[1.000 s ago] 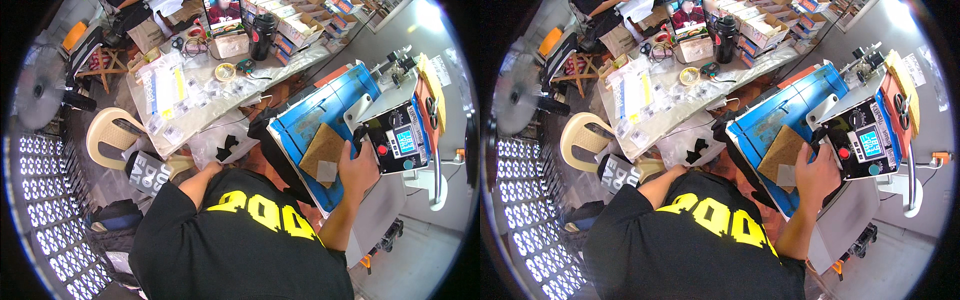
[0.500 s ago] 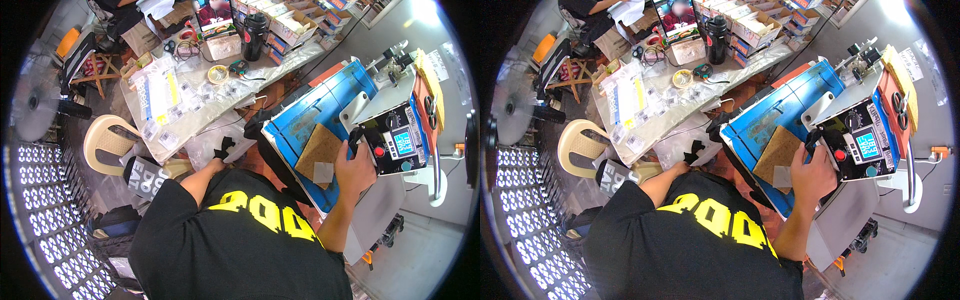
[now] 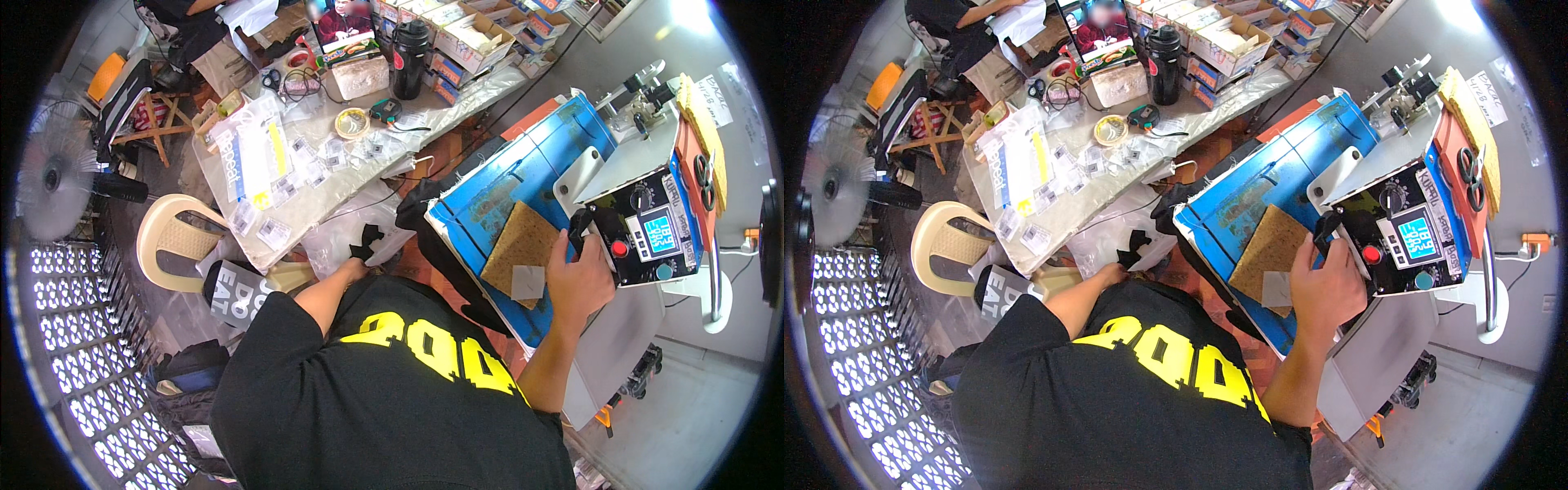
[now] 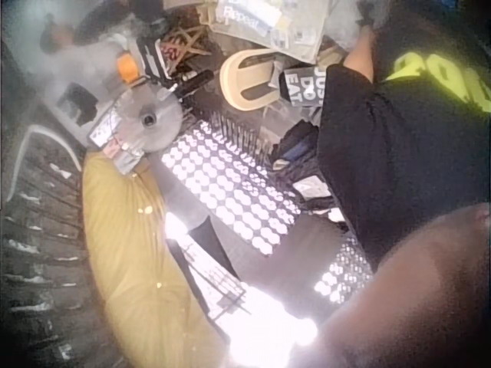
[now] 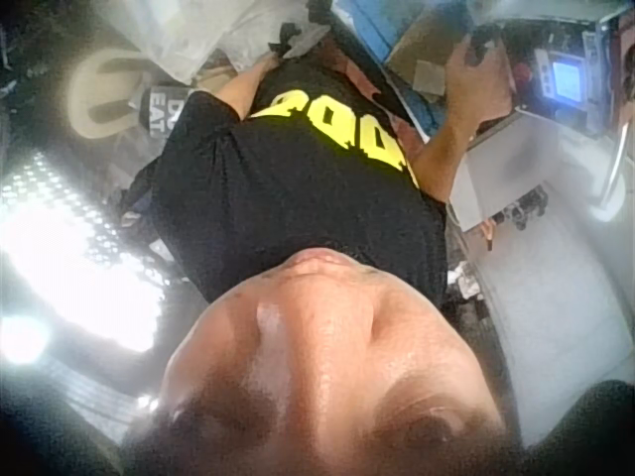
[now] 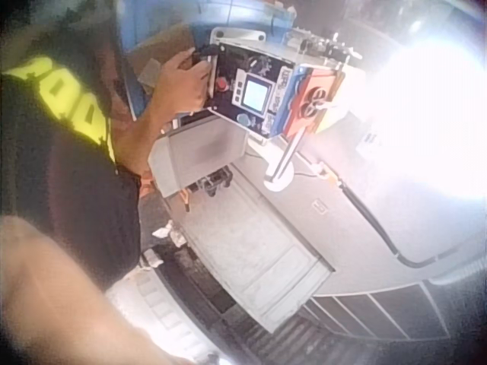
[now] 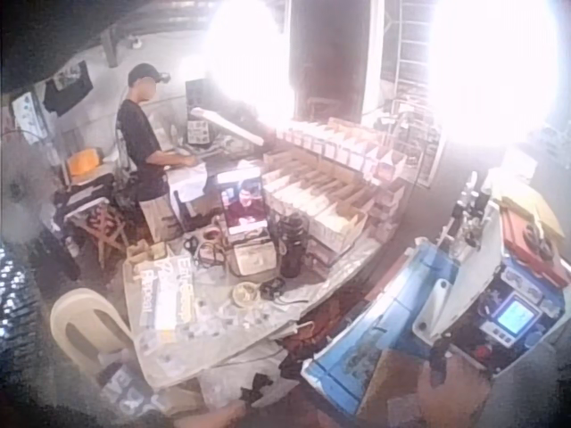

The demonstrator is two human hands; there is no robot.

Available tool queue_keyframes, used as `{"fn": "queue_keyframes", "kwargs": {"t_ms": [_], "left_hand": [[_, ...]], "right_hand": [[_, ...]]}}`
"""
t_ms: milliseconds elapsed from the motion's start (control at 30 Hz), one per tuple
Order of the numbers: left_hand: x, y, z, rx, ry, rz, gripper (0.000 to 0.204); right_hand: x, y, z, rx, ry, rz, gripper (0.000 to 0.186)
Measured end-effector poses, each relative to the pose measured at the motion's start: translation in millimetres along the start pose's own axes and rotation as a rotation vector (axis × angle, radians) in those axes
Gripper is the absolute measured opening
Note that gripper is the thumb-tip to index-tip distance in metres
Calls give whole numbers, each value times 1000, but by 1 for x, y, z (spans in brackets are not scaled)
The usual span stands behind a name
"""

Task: The person places a black t-shirt onto a heat press, aligns a printed design on the shirt, and then later prepares a black hoodie for printing by aligning it on the same machine.

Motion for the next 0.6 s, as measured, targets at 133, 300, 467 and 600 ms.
{"fn": "queue_keyframes", "kwargs": {"t_ms": [133, 300, 467, 600], "left_hand": [[-1, 5, 6, 58, 38, 16, 40], [-4, 9, 9, 46, 12, 16, 38], [0, 4, 2, 31, -14, -39, 38], [3, -4, -2, 58, -22, -71, 37]], "right_hand": [[-3, -2, 0, 1, -13, -4, 33], [-7, -4, -4, -9, 38, -24, 35], [-5, -2, -2, 3, -33, 0, 35], [-8, -4, -5, -13, -1, 10, 40]]}}
Point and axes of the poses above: each hand's wrist, its own z-axis away from the middle knuckle, its own x-axis out of the palm, y = z × x, the point moved 1 cm from there along -z, towards the middle knuckle, and after that the axes turned 10 degrees about z, right-handed, at the moved point
